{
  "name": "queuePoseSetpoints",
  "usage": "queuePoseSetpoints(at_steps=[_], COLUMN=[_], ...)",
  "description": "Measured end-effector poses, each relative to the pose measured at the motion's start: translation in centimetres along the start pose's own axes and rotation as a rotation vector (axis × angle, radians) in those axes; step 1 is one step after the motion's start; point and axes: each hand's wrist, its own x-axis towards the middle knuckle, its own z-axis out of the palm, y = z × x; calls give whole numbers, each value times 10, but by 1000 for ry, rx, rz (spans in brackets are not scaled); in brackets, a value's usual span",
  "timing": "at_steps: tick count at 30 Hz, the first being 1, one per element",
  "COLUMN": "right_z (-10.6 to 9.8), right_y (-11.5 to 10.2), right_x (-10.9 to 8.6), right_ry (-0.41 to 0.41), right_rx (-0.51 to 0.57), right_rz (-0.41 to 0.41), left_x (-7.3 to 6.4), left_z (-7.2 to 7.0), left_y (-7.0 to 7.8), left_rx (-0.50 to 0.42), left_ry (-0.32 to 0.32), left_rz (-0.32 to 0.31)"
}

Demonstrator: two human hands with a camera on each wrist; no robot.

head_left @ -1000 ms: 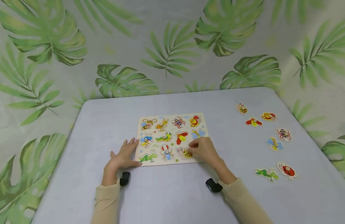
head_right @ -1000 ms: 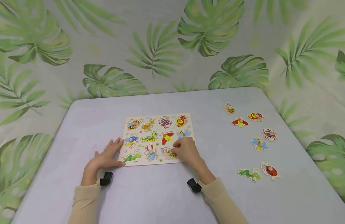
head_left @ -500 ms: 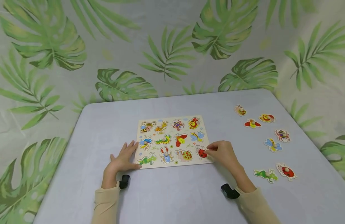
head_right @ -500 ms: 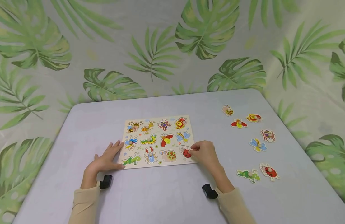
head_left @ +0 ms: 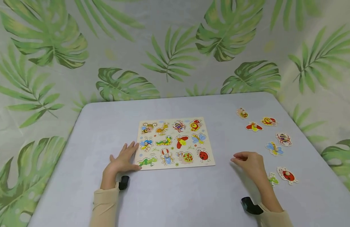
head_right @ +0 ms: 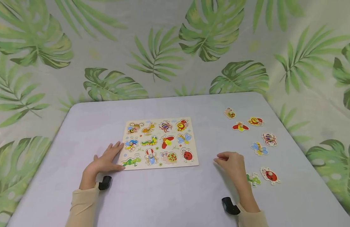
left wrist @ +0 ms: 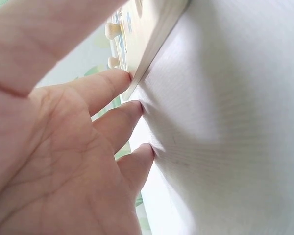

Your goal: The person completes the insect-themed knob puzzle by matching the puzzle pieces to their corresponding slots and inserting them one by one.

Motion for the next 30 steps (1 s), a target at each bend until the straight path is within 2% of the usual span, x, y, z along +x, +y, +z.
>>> queuePoseSetpoints(at_steps=[15, 21, 30], right_z=[-26, -35, -43], right_y=[44, 52, 63], right_x=[-29, -36, -46], right_ry=[-2, 30, 79], right_rx=[-29, -66, -122], right_rz=[167, 257, 319], left_x=[-4, -3, 2], left_z=[3, 0, 1], left_y=[-1, 0, -2], left_rx=[-18, -3, 9], left_ry=[2, 1, 13], left_rz=[5, 9, 11])
